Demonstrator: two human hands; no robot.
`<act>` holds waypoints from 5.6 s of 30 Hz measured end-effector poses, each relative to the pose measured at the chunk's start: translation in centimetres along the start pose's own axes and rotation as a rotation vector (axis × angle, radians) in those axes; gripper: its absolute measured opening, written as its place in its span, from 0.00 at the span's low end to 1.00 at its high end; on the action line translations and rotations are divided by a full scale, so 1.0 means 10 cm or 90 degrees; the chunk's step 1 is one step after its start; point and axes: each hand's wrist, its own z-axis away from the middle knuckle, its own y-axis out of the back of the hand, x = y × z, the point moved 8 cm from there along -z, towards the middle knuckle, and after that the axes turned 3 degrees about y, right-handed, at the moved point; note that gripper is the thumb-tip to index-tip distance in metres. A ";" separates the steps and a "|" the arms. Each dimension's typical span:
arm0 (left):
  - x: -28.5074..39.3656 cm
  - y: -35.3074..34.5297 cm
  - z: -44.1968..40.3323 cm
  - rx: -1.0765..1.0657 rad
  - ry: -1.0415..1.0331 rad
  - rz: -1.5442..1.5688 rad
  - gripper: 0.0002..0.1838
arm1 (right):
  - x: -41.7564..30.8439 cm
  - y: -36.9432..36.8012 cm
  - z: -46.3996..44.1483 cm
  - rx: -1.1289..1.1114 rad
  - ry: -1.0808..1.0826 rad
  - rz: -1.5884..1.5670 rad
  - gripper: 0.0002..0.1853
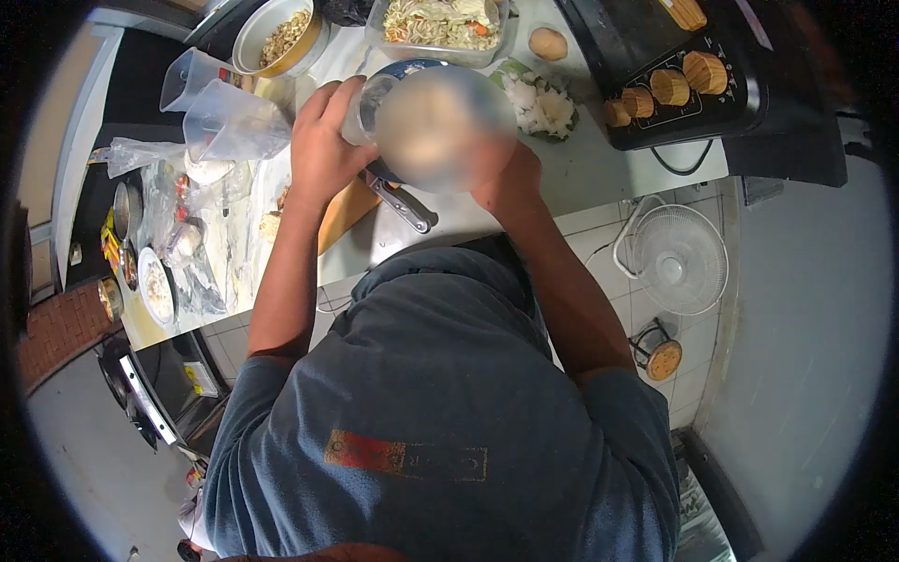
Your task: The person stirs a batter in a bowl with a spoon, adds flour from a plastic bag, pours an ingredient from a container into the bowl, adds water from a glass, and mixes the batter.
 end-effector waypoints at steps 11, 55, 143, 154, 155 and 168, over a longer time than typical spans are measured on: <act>0.09 -0.03 -0.03 -0.004 -0.015 -0.043 0.45 | 0.05 0.00 0.01 -0.020 0.005 -0.001 0.06; -0.16 -0.02 -0.10 0.037 0.032 -0.023 0.41 | 0.02 0.05 -0.10 -0.058 -0.026 0.010 0.06; -1.21 -0.08 1.03 0.062 0.525 0.673 0.16 | -0.16 0.26 -0.69 -0.309 0.153 0.001 0.13; -1.19 -0.11 1.08 0.062 0.530 0.666 0.15 | -0.28 0.20 -0.81 -0.531 0.161 0.320 0.11; -1.21 -0.12 1.09 0.064 0.533 0.677 0.16 | -0.19 0.10 -0.77 -0.530 0.164 0.320 0.11; -1.21 -0.05 1.17 0.093 0.563 0.650 0.16 | 0.27 -0.35 -0.08 -0.488 -0.490 -0.567 0.16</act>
